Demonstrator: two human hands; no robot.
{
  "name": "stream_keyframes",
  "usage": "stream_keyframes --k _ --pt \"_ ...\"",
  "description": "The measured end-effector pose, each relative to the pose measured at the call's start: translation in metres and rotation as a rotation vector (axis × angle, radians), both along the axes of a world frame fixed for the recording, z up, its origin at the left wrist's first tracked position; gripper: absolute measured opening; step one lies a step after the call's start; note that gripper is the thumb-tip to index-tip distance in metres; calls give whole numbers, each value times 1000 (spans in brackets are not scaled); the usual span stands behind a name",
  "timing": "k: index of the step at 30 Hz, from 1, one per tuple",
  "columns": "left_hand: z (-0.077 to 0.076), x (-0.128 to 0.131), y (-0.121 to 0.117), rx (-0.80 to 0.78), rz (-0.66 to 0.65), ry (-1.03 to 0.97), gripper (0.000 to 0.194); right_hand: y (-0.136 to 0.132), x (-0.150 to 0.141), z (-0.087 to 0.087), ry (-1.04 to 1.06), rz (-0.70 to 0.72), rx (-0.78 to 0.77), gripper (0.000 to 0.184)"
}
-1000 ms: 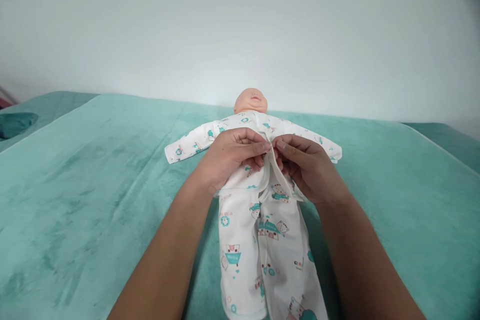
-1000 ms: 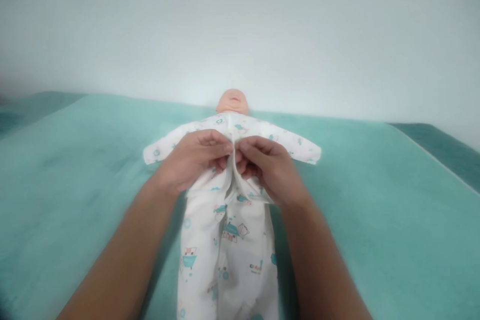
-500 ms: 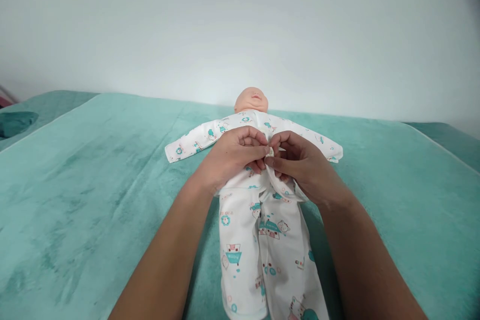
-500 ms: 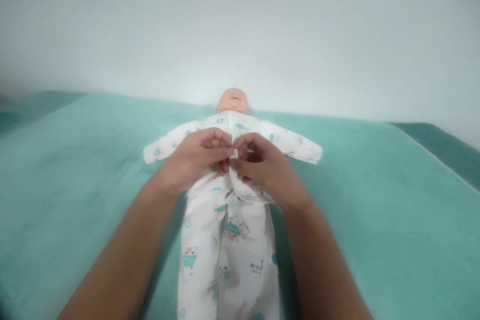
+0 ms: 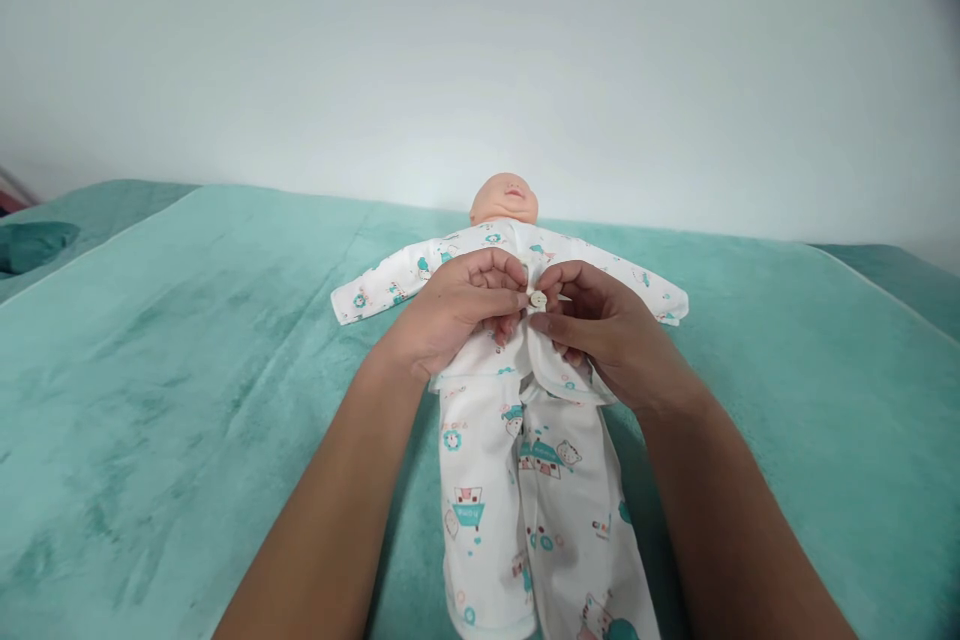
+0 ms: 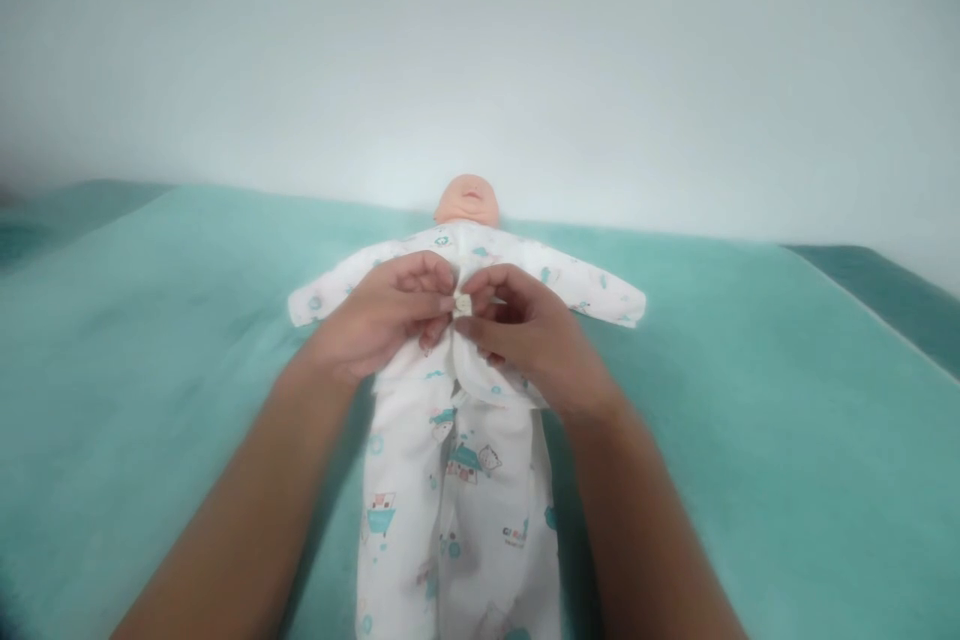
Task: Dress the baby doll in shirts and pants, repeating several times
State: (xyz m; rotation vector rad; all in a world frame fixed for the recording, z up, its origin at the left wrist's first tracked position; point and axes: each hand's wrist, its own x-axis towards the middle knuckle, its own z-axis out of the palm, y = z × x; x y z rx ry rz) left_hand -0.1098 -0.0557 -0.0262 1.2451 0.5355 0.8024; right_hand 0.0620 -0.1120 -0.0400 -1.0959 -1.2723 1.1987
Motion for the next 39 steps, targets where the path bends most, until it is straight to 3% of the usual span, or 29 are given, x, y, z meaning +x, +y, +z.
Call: stream_keyframes --k 12,15,18,21,23,25,32,39 --pt "2 3 -6 97 51 53 4 1 1 -3 56 12 20 21" --pt "-2 3 -4 317 304 135 12 0 0 -1 149 -58 77 18" --pt "-10 4 3 702 587 227 26 2 -2 -1 221 -225 191 22" --pt "-20 4 10 1007 609 311 41 6 -5 -6 164 -427 318 19" --pt "-24 5 12 1086 595 361 41 8 -7 -9 72 -514 378 18" --pt "-27 6 14 1105 610 398 38 8 -9 -10 -26 -538 410 17" --pt "-26 6 13 1064 607 413 35 1 -18 -8 -393 -395 458 21" --pt "-24 6 10 1018 572 436 35 -2 -15 -10 -403 -447 341 33"
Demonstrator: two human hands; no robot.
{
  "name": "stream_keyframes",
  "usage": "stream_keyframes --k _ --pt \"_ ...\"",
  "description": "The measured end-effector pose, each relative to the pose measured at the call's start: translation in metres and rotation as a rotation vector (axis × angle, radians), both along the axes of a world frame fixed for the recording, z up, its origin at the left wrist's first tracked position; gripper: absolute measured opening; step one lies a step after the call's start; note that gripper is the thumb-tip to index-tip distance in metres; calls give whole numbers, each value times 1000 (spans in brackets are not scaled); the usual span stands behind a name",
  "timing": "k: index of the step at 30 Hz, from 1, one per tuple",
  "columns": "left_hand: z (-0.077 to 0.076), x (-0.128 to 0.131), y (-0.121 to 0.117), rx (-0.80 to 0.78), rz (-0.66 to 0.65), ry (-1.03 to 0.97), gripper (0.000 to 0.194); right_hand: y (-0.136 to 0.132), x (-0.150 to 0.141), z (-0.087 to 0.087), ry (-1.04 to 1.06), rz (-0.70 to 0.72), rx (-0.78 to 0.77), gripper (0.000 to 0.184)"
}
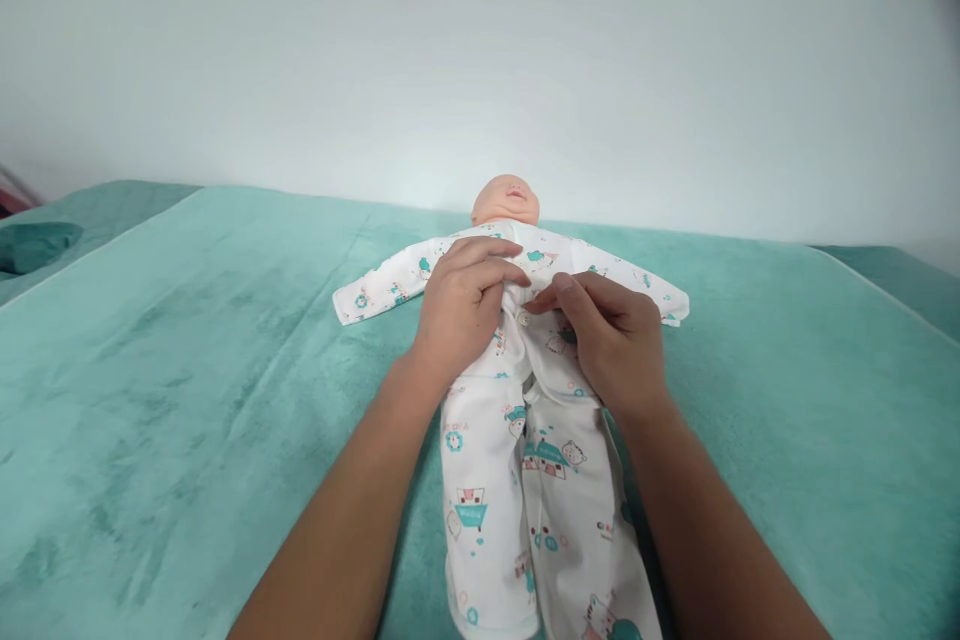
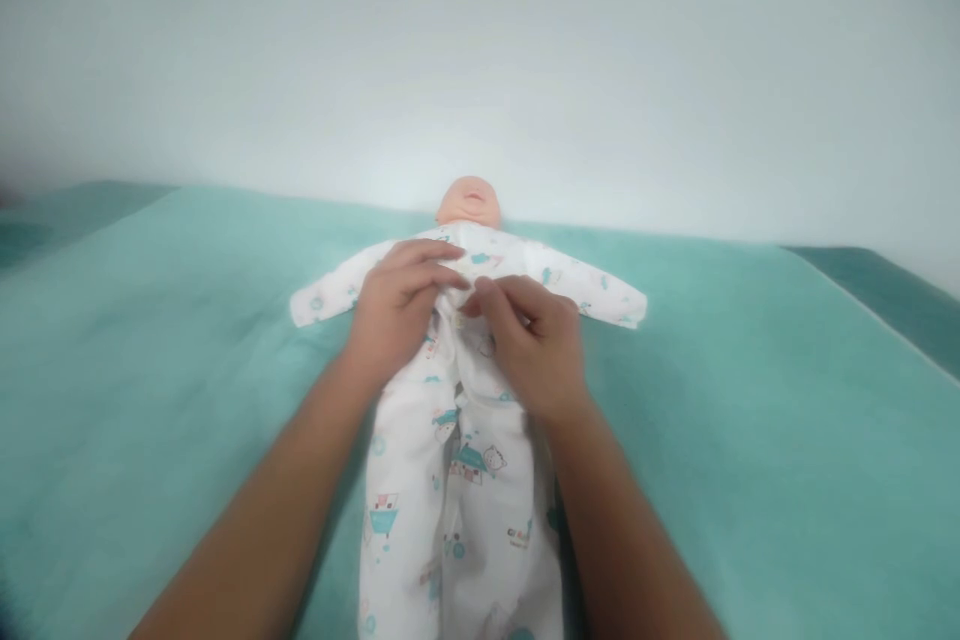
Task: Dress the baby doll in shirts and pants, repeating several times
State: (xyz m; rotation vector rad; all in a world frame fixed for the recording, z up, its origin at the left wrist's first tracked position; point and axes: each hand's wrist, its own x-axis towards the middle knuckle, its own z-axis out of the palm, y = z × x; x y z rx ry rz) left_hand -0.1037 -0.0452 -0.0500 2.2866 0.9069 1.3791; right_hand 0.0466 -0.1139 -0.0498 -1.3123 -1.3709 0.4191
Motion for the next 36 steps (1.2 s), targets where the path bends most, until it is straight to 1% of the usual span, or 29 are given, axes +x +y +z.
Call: stream_keyframes --k 6,10,13,15,17,20,21,22,23,24,26,28,30,33,36 --pt "-3 3 3 -69 72 -25 33 1 0 1 156 31 7 34" --pt "-3 2 4 -91 151 -40 30 3 -1 0 247 12 25 33" --pt "-2 1 5 -112 209 -64 27 2 -1 1 236 -8 55 34" --pt "-2 -1 4 -131 197 -84 27 -1 -1 4 184 -12 85 35" --pt "-7 -7 -2 -155 152 -121 26 -7 -3 7 74 18 98 34" --pt "-22 -26 -28 -238 55 -195 24 -15 -9 10 -129 133 82 34" --pt "-29 -34 -40 -287 42 -204 22 -17 -12 10 -206 181 80 33" --pt "-37 -43 -54 -352 69 -211 21 -17 -14 9 -286 224 83 33" --pt "-44 -51 -68 -422 106 -208 20 -18 -16 7 -367 256 86 33" --pt "-51 -59 -83 -481 106 -183 19 -18 -18 5 -441 277 86 33" --pt "-61 -73 -111 -533 32 -99 19 -22 -20 -1 -516 284 81 35" --pt "-66 -83 -135 -555 -1 -62 20 -31 -20 -8 -468 257 58 35" --pt "-67 -91 -154 -579 -3 -69 22 -50 -22 -16 -322 211 13 34" --pt "-67 -98 -175 -602 -37 -67 30 -91 -25 -32 -85 150 -78 28" --pt "-66 -101 -192 -573 -62 -37 40 -139 -28 -53 36 125 -57 21"
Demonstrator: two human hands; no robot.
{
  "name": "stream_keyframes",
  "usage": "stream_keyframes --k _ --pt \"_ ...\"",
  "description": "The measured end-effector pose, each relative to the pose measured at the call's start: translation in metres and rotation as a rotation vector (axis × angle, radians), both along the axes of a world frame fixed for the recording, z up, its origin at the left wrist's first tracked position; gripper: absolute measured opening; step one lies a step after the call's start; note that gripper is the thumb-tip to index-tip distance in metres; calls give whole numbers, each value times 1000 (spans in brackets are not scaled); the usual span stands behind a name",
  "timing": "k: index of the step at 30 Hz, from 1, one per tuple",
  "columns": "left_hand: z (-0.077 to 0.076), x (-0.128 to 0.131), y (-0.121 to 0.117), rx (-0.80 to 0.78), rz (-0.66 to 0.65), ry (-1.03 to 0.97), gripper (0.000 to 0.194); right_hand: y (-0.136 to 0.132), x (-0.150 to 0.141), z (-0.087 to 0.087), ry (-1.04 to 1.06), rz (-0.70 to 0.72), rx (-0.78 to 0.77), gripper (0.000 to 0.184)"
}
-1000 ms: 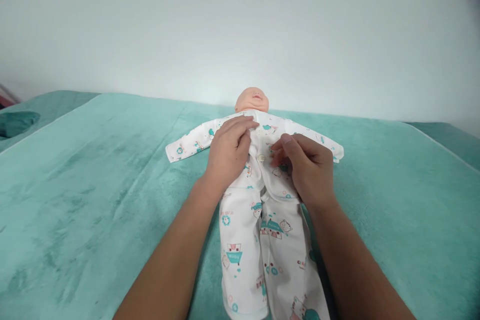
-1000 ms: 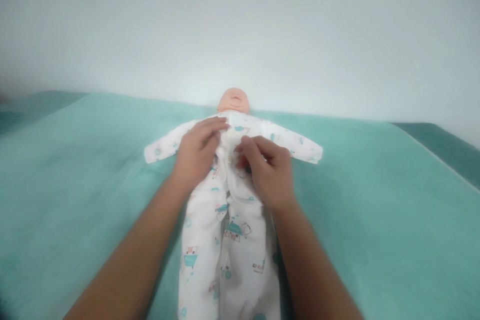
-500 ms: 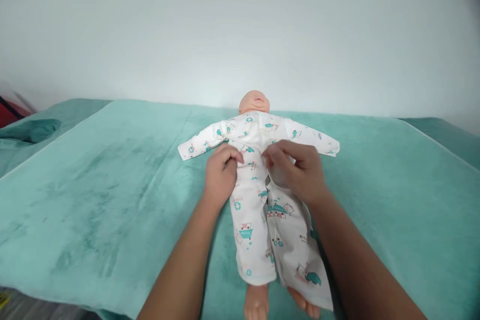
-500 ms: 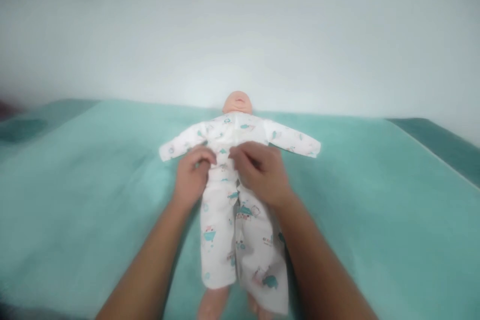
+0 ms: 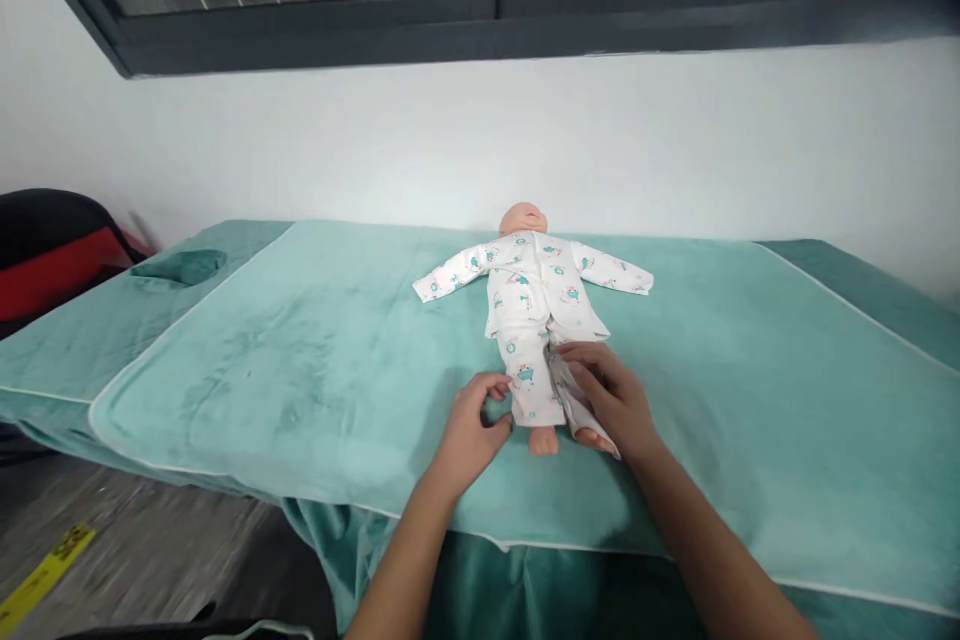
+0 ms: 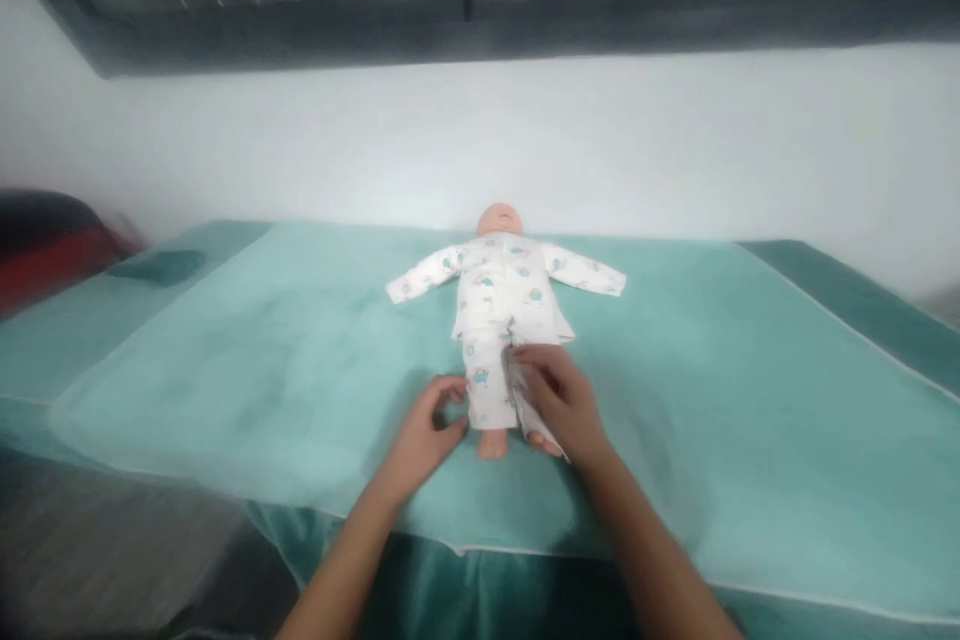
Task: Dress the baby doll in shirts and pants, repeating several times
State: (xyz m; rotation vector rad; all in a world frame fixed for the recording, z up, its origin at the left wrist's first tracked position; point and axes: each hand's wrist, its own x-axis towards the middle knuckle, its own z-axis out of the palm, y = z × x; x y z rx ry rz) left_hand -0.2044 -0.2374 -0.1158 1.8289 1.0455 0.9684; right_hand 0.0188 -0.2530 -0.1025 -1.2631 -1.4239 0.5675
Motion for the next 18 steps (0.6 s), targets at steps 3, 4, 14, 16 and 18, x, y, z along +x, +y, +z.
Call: stream_keyframes --k 3,4,14,16,18 --pt "0 4 -18 56 23 104 43 -45 1 -21 94 -99 -3 27" --pt "-1 6 -24 78 49 154 41 -58 1 -27 104 -135 -22 31" --pt "-2 31 -41 247 249 329 9 -104 -23 -12 -394 -176 174 30" --pt "2 31 -38 204 235 302 4 -91 -30 -4 -573 -226 177 26" --pt "6 31 -35 147 220 241 5 -77 -35 1 -707 -285 147 20"
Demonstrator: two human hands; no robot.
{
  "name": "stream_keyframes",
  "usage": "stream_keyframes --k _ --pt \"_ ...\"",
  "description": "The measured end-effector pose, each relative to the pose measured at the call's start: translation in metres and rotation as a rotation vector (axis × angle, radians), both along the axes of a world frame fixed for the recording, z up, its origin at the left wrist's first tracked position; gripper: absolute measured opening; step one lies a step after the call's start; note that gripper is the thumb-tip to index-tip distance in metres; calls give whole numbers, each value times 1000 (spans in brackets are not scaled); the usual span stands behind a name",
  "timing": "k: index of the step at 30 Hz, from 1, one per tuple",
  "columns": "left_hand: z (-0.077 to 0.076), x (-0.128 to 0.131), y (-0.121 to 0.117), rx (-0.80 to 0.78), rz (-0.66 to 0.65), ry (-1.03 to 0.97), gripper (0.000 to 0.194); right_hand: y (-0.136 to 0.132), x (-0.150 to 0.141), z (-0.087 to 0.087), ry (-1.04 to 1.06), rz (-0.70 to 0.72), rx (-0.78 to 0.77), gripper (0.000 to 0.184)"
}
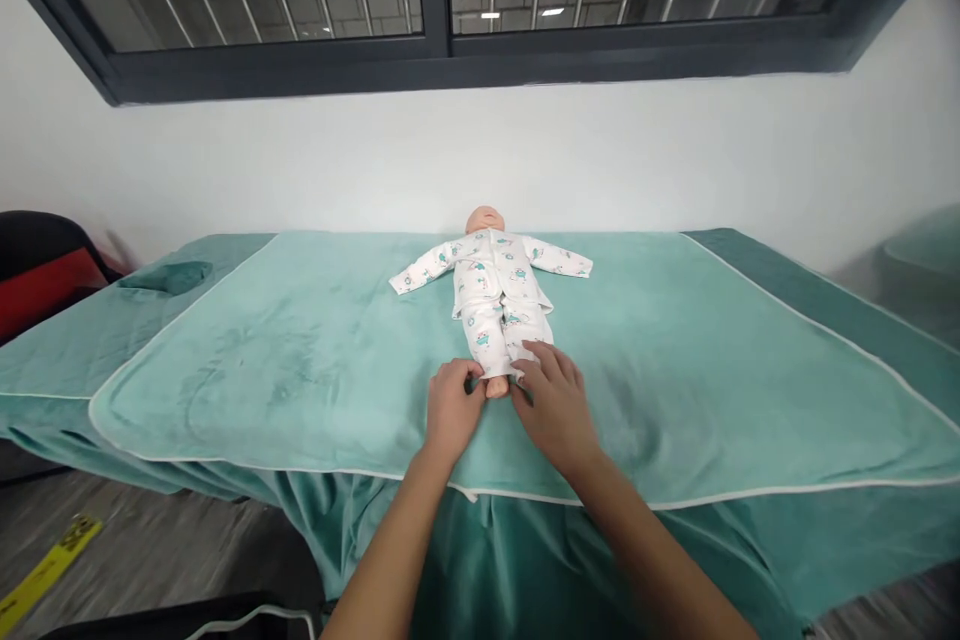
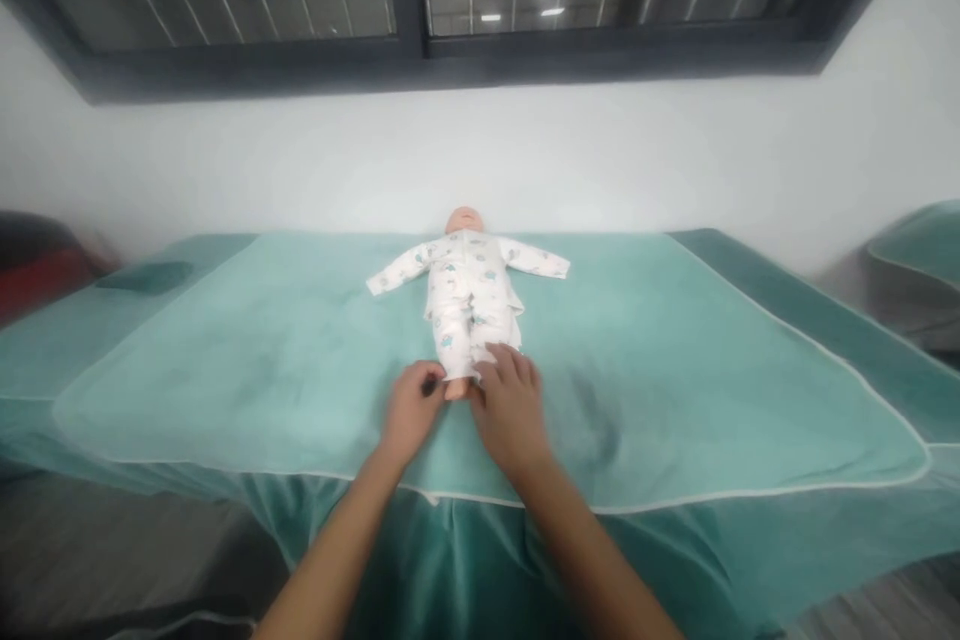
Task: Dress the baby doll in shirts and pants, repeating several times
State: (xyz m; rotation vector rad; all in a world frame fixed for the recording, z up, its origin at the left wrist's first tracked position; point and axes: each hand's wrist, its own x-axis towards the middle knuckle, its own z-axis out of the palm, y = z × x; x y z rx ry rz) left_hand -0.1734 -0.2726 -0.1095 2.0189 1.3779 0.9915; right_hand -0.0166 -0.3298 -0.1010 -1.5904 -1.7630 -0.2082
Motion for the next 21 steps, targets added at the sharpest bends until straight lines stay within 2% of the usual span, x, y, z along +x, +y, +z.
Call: stream_keyframes --k 4,7,11,15,18,21 --pt "11 -2 -3 -65 18 -139 4 20 -3 2 -64 -52 -27 13" --pt "16 -6 -9 -47 43 -187 4 21 -1 0 19 26 -11 10" --pt "2 -9 -10 -14 5 -175 10 13 1 -4 149 141 8 6" --pt "-18 -3 -9 98 -35 -116 46 9 -1 -7 174 140 10 10" --pt "-20 4 -12 115 14 -78 41 10 -2 -7 175 158 5 10" --pt "-11 8 -16 168 13 -52 32 8 1 -4 199 190 0 11"
